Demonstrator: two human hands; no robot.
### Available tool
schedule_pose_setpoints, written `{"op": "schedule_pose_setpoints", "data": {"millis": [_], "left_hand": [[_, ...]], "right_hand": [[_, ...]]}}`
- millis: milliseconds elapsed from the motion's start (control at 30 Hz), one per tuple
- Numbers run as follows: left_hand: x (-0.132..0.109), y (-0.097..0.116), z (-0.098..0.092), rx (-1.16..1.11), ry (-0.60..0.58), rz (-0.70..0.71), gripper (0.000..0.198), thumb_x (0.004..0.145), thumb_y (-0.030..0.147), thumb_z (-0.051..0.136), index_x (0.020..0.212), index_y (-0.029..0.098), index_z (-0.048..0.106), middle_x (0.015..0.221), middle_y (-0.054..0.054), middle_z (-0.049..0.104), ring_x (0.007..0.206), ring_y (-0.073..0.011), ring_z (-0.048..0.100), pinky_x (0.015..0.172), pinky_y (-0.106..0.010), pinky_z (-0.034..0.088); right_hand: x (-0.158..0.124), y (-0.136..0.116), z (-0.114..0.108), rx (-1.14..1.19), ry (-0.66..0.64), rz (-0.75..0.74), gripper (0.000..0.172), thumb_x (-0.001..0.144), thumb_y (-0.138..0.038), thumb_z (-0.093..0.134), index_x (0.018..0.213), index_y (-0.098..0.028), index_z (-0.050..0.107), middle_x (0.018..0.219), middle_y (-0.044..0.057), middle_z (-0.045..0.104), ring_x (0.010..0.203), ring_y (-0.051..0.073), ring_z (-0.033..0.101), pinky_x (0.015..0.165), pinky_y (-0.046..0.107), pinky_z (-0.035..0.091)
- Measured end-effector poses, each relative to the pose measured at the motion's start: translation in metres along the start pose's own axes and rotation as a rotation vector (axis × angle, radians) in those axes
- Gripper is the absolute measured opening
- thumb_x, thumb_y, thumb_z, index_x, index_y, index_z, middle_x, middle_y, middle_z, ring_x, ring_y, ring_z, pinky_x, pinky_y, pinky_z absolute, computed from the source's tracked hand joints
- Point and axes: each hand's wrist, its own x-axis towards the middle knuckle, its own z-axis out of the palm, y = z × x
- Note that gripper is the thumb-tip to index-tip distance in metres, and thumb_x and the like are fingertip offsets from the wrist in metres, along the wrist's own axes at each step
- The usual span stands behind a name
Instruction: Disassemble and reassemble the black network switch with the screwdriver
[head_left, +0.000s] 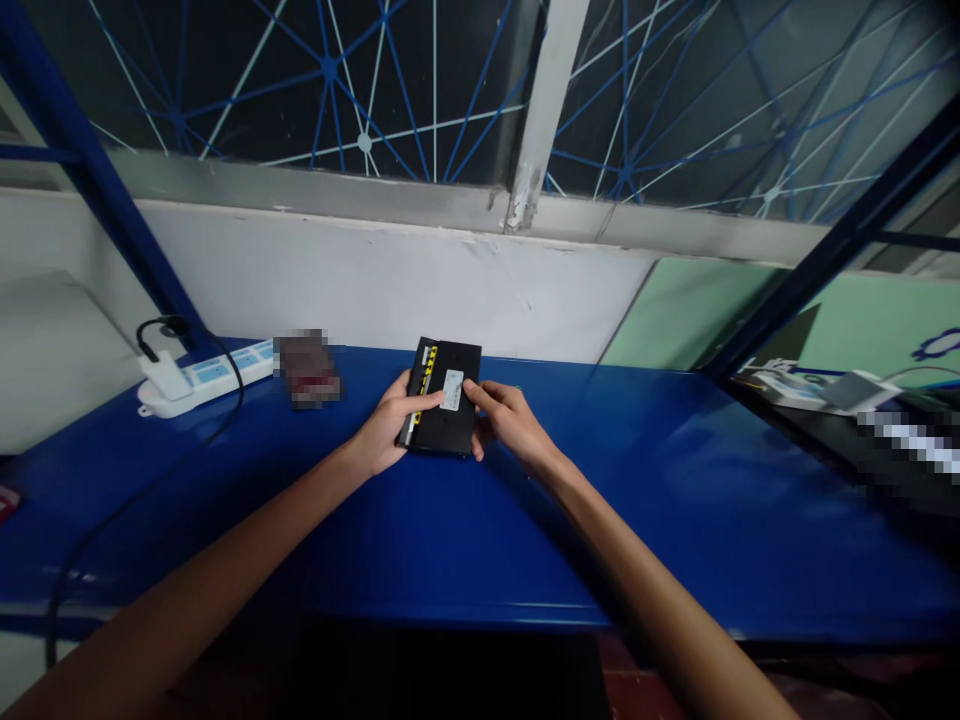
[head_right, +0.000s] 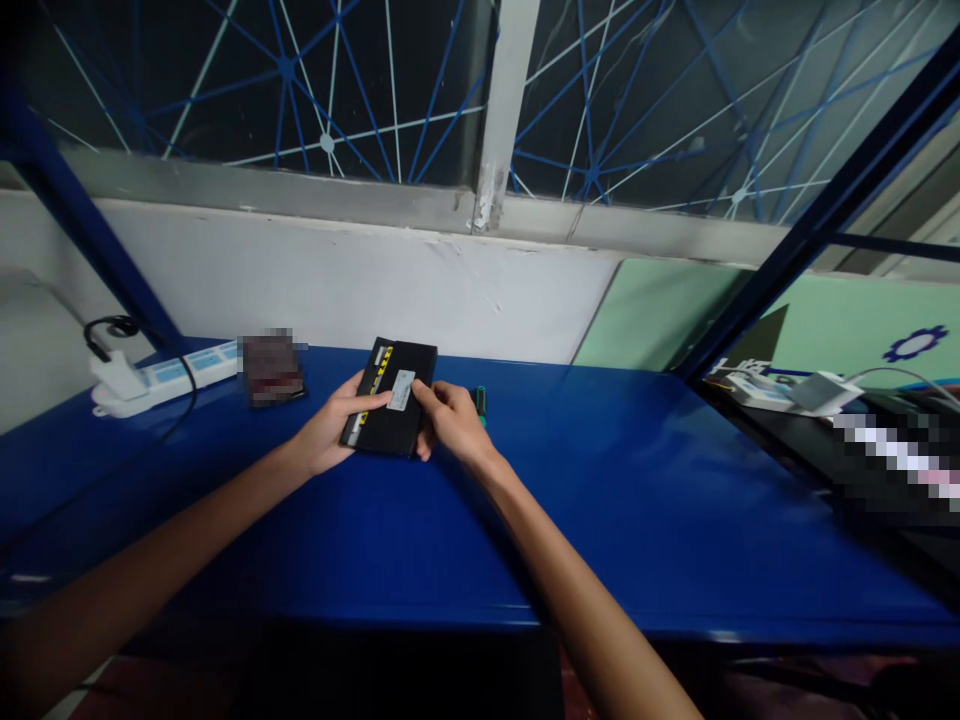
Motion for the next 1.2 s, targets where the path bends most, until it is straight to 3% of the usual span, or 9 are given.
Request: {"op": "schedule_pose_setpoints", "data": {"millis": [233,767,1067,1200], "left_hand": [[0.0001,-0.0008,-0.0014,0.041,-0.023,-0.008,0.051,0.070,0.020,0.076,0.116,0.017,0.054,0.097,-0.008,0.069,0.078,-0.0230,0.068,0.071,-0.036,0.053],[-0.0010,-0.0007,0.0014,0.063,0.000,-0.046,0.037,0.076,0.028,0.071,0.107,0.016,0.056,0.082,-0.005,0.067,0.067,-0.0213,0.067,0.062,-0.034,0.054],[0.0013,-0.0060,-0.0027,0.084,-0.039,-0.069,0.039,0.077,0.030,0.069,0.111,0.017,0.055,0.078,-0.007,0.068,0.062,-0.0224,0.067,0.056,-0.033,0.053],[-0.0002,-0.0072,-0.0028,0.087,-0.035,-0.061,0.039,0.077,0.030,0.071,0.111,0.018,0.055,0.082,-0.007,0.069,0.065,-0.0225,0.068,0.060,-0.034,0.055]], "right_hand": [[0.0017,-0.0004,-0.0027,-0.007,-0.076,0.040,0.027,0.098,-0.039,0.047,0.078,-0.021,0.046,0.042,0.001,0.060,0.036,0.017,0.058,0.037,0.026,0.048],[0.0028,-0.0018,-0.0059,-0.027,-0.102,0.054,0.028,0.099,-0.028,0.045,0.074,-0.018,0.049,0.047,0.002,0.061,0.037,0.014,0.057,0.039,0.024,0.049],[0.0043,0.0049,-0.0070,-0.063,-0.150,0.049,0.032,0.095,-0.042,0.054,0.075,-0.018,0.050,0.049,0.001,0.061,0.039,0.013,0.058,0.036,0.022,0.048],[0.0045,0.0076,-0.0089,-0.150,-0.137,0.035,0.036,0.093,-0.048,0.054,0.073,-0.018,0.050,0.055,0.002,0.063,0.039,0.013,0.058,0.033,0.022,0.045]]}}
